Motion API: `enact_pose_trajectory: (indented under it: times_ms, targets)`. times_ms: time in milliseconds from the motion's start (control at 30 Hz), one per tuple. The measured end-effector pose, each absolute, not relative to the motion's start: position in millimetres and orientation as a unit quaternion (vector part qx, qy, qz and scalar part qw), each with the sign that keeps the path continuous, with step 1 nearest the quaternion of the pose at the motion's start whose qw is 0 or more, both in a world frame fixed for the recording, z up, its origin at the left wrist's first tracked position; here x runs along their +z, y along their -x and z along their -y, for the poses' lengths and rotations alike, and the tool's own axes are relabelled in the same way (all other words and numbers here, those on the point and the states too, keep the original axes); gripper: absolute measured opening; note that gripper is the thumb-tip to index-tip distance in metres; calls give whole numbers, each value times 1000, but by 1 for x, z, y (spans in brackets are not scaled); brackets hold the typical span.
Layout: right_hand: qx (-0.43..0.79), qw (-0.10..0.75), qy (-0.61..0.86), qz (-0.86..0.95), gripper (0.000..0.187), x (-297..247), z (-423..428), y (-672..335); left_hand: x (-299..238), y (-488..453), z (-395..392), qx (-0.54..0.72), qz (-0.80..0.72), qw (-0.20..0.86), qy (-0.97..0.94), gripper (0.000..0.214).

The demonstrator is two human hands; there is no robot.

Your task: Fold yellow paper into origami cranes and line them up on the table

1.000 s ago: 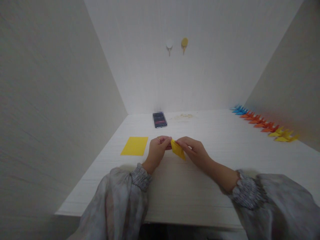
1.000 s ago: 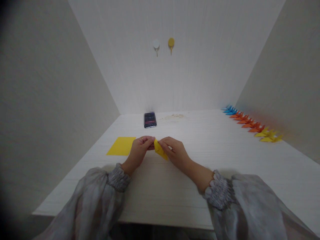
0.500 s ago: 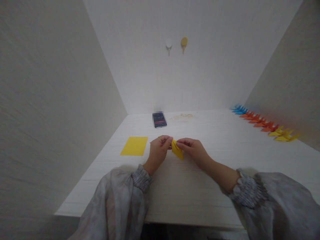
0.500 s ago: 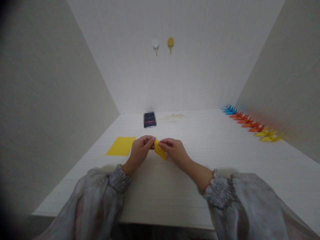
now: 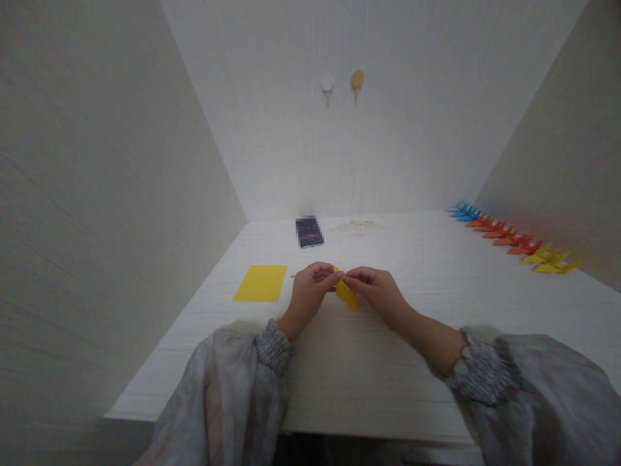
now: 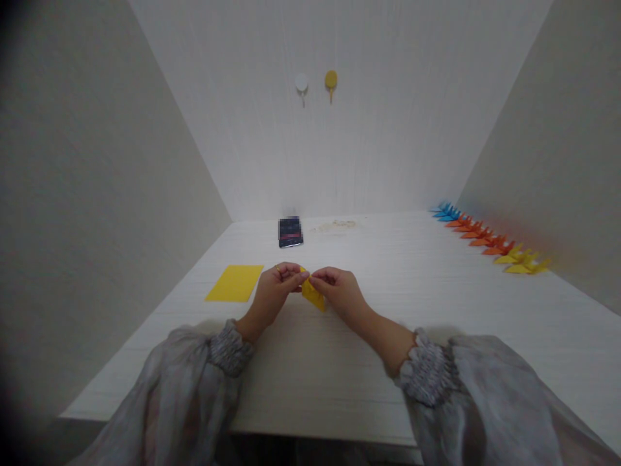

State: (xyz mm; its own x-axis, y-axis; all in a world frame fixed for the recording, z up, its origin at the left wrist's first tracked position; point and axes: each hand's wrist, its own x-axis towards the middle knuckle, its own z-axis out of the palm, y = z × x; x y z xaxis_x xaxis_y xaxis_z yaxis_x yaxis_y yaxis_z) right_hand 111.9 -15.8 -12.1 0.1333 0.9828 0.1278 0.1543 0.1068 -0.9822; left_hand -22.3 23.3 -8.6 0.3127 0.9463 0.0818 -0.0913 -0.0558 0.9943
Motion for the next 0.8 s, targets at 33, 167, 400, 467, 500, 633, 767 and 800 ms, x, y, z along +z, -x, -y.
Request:
enact_pose_trajectory:
  times_ms: [33,167,400,467,500,633,767,800]
  targets:
    - [391,524,541,529,18,-12,16,-112,-8,23,-23,447,-376,582,-565,26]
    - [380,519,546,537,17,-10,17,-112,-7,24,-24,431,-368,607,-557,27]
    - [378,514,547,543,17,-9,18,-113,-9,26,-23,411,-348,612,-579,25]
    - [383,517,547,536,17,-9,18,-112,-9,26,-23,412,-343,618,-575,23]
    - [386,518,547,533,17,-9,18,-112,-9,25,-23,413,-341,620,-573,23]
    - [396,519,542,529,18,-9,18,-112,-9,25,-24,425,-352,611,-568,19]
    - [393,517,546,529,19,-9,18,-112,-8,25,-23,430,-360,602,-568,20]
    - [392,517,547,530,18,-9,18,-112,-8,25,-23,430,-362,602,-568,21]
